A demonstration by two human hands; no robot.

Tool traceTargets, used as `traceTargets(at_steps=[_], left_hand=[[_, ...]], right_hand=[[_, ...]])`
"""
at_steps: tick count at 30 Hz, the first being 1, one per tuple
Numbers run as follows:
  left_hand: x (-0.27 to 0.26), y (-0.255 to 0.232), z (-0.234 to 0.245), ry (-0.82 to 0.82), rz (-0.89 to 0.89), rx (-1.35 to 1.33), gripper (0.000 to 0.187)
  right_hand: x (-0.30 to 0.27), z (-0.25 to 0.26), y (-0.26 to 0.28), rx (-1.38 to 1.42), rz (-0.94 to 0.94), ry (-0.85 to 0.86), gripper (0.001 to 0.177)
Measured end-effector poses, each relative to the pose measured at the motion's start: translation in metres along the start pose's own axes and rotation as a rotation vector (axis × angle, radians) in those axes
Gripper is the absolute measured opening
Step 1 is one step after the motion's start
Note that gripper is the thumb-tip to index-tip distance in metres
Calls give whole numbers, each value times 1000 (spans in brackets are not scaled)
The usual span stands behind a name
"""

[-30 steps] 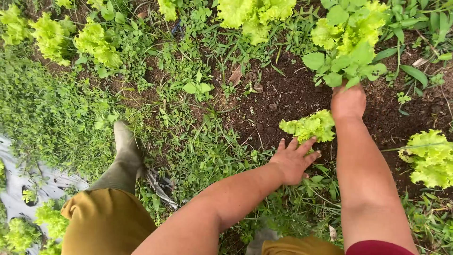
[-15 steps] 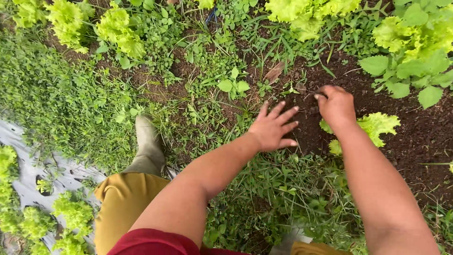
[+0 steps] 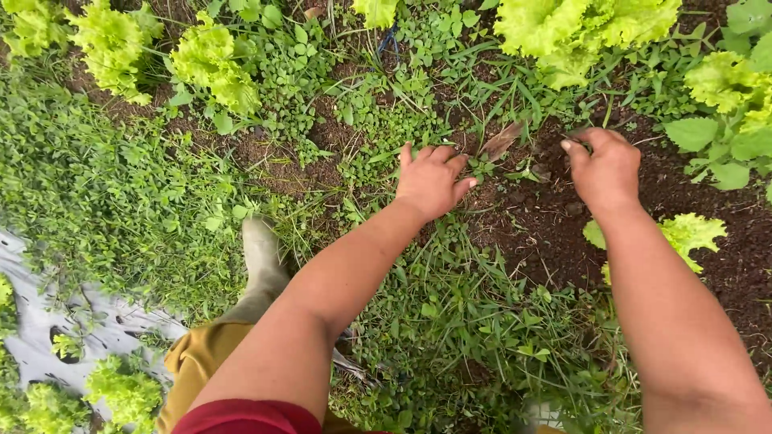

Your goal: The person kneels in a garden bed and removes weeds by hand from around several lettuce plants. They pull the weeds from the soil and toss them aside, clearing the area around the crops.

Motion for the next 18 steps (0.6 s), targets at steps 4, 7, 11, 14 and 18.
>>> traceTargets(at_steps=[4,7,11,14,18], left_hand=[[38,-10,-22,41,85,2,50],[61,-6,-48,-64,148,5,47],[62,5,-65,-65,147,4,43],[46,13,-50,-24,147,13,46],[41,16,-53,-27,143,11,48]], right_hand=[[19,-21,10,-141,107,111,26],[27,-63,5,-467,294,78,40],[37,-97,-29,-684,476,-175,21],[43,-91,-46,-681,517,-241,11],[33,-60,-64,-233,510,-239,9]])
Point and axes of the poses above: each hand's wrist, its own x-axis towards the middle knuckle, its own z-axis out of the back of the hand, y = z × x, the point moved 7 cm from there along x, towards the middle knuckle, and after that the axes turned 7 degrees about x, right-handed, at the moved point
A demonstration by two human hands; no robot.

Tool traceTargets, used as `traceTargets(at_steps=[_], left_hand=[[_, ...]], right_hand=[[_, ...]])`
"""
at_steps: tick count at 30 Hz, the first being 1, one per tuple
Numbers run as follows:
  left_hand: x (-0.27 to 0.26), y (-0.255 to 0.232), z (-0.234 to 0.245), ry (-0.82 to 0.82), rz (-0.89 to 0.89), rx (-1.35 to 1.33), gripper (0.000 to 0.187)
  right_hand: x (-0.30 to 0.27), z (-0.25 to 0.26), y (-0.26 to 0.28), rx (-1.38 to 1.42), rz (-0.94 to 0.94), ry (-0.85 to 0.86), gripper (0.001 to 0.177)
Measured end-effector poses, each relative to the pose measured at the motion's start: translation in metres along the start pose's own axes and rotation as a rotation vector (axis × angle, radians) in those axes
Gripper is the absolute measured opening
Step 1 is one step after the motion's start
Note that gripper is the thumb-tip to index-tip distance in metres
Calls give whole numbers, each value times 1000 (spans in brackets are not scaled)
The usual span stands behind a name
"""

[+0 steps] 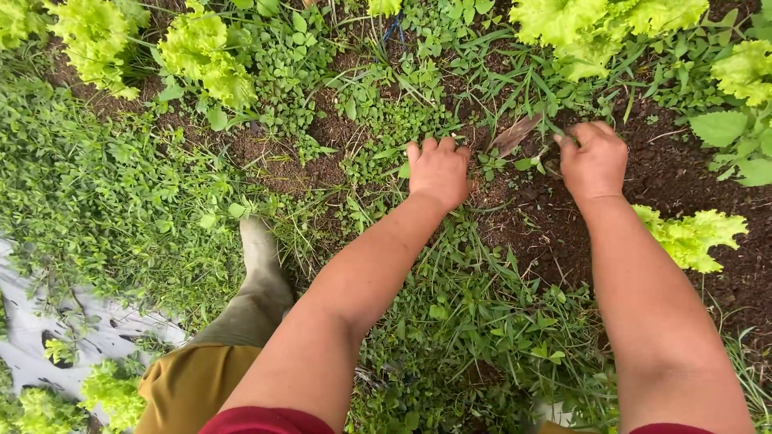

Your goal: The person kneels in a garden bed and removes weeds by hand from around several lettuce plants. They pull the weeds from the soil and toss them aside, clearing the area around the crops.

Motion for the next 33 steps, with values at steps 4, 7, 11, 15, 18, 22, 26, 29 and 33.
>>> traceTargets(at_steps=[4,7,11,15,18,22,26,29,33], left_hand=[[6,-12,10,-27,-13,38,45],[16,-27,14,-43,-37,120,51],[29,-42,9,-3,-22,277,44],[48,-50,-21,46,2,338,45],[58,-55,-45,22,-60,286,34],[46,-50,-37,10,-78,208,35],[40,-45,-27,74,-134,180,37],[22,-39,12,63,-154,70,37],[27,-35,55,174,-102,-161,46]], right_hand=[[-4,25,9,135,-102,46,7],[15,36,43,16,-200,210,19],[47,38,100,-401,-432,663,55],[38,-25,37,-611,-355,700,55],[38,-35,37,-594,-305,720,53],[31,-19,49,-525,-303,712,47],[18,18,76,-359,-224,551,56],[15,42,87,-212,-251,617,53],[6,41,90,-442,-369,1070,46]])
Point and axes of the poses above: each hand's wrist, its own x-axis towards the middle knuckle, its own z-axis out of the back of the hand, y = z × x, the point moved 7 cm from there along x, towards the middle knuckle, and after that the axes turned 7 degrees about x, right-handed, at the moved point
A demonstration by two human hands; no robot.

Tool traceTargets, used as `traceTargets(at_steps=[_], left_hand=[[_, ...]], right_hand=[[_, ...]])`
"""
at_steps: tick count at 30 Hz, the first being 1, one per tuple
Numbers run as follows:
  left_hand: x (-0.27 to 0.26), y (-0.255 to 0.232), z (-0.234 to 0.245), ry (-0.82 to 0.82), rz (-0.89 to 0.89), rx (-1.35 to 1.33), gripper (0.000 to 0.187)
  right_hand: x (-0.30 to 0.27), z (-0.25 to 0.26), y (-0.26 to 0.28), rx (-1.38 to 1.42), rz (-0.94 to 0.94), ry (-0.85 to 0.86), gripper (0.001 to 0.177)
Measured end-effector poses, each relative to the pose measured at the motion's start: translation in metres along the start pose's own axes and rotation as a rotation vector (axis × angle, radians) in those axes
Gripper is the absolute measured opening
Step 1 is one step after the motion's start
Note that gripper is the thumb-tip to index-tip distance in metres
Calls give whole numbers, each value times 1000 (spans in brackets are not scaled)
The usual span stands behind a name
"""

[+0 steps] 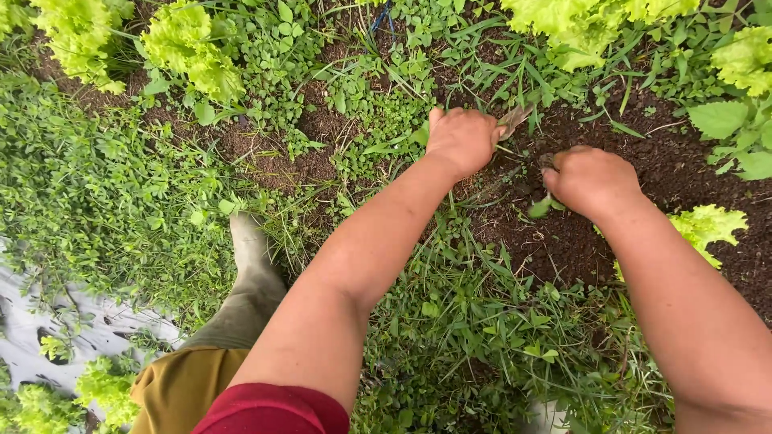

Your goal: The person kneels in a garden bed and removes weeds by hand from around several lettuce plants. They pull the weeds from the soil and toss them aside, clearing the area around the crops.

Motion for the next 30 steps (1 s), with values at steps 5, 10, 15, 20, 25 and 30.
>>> traceTargets(at_steps=[5,10,15,20,25,30], left_hand=[[-51,-13,41,-83,-133,-85,41],[-87,-30,-10,-67,-213,153,38],[-136,-49,-78,12,-500,406,29],[-184,-66,-101,179,-600,396,33],[-200,-89,-85,291,-506,440,75],[-215,-115,-66,177,-387,334,61]], right_hand=[[8,-10,38,13,264,-387,33],[31,-47,44,-89,335,-427,21],[-48,-116,59,44,481,27,22],[-176,-74,72,143,305,568,38],[-95,-76,5,230,254,164,24],[-16,-39,7,-32,329,-634,34]])
Point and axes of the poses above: each hand's wrist, its own x-axis towards the middle knuckle, its own z-axis out of the back of the hand, y = z × x, the point moved 7 cm from there along x, towards the middle knuckle, and after that the axes turned 7 degrees about x, right-handed, at the moved point
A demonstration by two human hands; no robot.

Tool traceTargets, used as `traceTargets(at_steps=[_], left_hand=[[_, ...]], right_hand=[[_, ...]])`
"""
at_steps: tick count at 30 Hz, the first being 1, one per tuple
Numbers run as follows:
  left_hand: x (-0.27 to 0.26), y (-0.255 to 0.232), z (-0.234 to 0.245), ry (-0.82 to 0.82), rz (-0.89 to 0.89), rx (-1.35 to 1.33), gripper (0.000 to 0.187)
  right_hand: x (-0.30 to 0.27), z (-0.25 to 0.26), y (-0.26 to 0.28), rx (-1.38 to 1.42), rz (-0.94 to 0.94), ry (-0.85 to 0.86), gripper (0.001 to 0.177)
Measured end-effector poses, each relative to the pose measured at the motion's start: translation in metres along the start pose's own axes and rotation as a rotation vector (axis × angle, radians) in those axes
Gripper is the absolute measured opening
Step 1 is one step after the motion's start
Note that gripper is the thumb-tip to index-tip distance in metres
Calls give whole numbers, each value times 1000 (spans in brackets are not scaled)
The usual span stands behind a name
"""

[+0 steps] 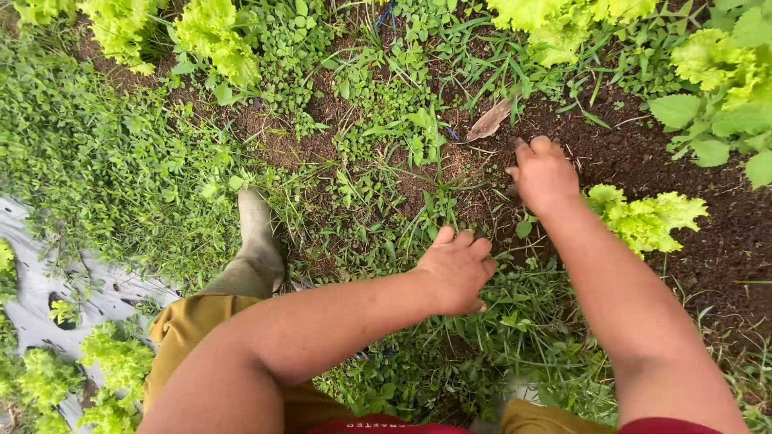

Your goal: The person kneels in a garden bed and removes weeds by hand from around several lettuce plants. They pull the weeds from the soil and toss them aside, clearing the area around the crops.

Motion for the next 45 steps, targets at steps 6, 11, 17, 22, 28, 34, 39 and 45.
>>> traceTargets(at_steps=[6,11,17,22,28,34,39,45], left_hand=[[3,-4,-3,19,163,-111,50],[-22,16,9,-116,230,-244,50],[-32,45,-9,-253,300,-337,58],[-16,34,0,-115,221,-411,66],[12,40,-46,-100,206,-442,65],[10,53,-50,-112,285,-436,55],[-2,20,-54,44,166,-472,66],[10,15,-44,-101,171,-423,54]], right_hand=[[19,-81,-17,-161,120,-213,18],[2,-19,-23,338,-129,-33,19],[-15,7,-49,519,-158,33,24],[-31,-24,6,276,-268,396,46],[-74,-54,60,283,58,278,30],[-161,-24,135,457,157,912,43],[-83,46,60,285,-56,774,34],[0,-12,-18,147,34,-5,31]])
Point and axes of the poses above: each hand's wrist, its own x-axis towards the middle knuckle, its own z-axis out of the back of the hand, y = z × x, the point moved 7 cm from there along x, towards the middle knuckle, and after that the axes turned 7 degrees about x, right-handed, at the moved point
